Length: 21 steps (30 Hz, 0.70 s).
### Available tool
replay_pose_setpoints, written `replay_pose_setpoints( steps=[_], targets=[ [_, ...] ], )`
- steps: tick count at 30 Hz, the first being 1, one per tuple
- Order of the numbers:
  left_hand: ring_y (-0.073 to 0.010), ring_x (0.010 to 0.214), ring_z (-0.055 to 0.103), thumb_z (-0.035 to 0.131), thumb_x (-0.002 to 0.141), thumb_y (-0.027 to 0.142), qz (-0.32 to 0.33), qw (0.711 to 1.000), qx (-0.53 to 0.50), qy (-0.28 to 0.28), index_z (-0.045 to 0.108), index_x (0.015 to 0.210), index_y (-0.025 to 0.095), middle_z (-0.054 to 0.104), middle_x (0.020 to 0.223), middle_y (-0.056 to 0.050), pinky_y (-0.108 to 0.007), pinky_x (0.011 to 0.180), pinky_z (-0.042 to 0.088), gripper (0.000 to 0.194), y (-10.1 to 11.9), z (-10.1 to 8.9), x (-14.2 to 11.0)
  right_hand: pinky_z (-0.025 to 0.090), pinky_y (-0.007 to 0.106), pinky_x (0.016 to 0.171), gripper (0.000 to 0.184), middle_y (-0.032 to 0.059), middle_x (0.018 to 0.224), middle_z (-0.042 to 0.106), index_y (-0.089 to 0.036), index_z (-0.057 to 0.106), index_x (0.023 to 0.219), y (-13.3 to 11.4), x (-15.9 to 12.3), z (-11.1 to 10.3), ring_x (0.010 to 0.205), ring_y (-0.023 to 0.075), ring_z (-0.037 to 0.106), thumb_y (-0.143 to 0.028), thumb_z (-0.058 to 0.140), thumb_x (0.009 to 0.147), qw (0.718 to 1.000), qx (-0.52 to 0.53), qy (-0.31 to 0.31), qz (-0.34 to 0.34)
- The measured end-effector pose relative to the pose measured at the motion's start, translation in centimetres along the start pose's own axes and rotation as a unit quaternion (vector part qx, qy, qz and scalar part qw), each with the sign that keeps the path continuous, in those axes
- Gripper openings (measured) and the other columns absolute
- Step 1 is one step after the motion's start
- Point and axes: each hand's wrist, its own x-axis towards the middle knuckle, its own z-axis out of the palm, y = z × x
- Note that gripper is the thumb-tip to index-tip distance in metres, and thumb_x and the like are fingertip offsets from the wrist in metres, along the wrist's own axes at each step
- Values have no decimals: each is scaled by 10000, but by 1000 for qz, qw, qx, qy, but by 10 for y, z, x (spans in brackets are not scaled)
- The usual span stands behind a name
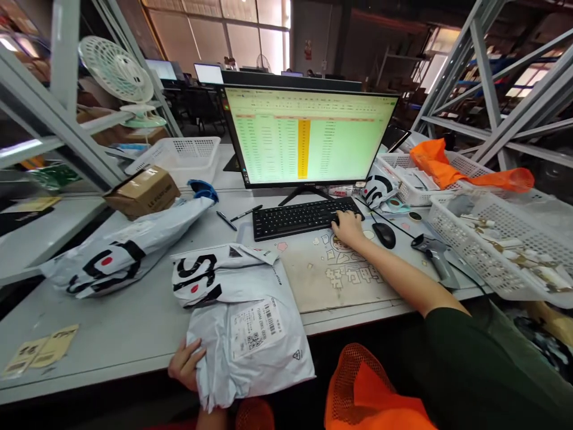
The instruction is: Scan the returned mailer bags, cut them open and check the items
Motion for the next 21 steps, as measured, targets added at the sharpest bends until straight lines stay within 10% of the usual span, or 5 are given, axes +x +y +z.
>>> replay_pose_setpoints(
  steps=[4, 21],
  targets=[
    [-317, 815, 660, 527, 893, 559, 89, 984, 6, 152, 573, 786, 280, 645, 733, -83, -583, 874, 546, 302, 16, 13, -5, 278, 481, 1009, 534, 261, 1287, 599, -44, 540, 1384, -5, 1, 6, 1203, 375, 449, -403, 465, 995, 999, -24, 24, 28],
    [-328, 1021, 657, 545, 926, 388, 49, 994, 30, 95, 526, 879, 249, 668, 919, -90, -589, 949, 505, 148, 55, 3, 6, 304, 484, 1087, 547, 221, 1399, 553, -108, 641, 1336, 9, -4, -14, 1339, 370, 398, -513, 465, 1013, 999, -22, -29, 29]
  ],
)
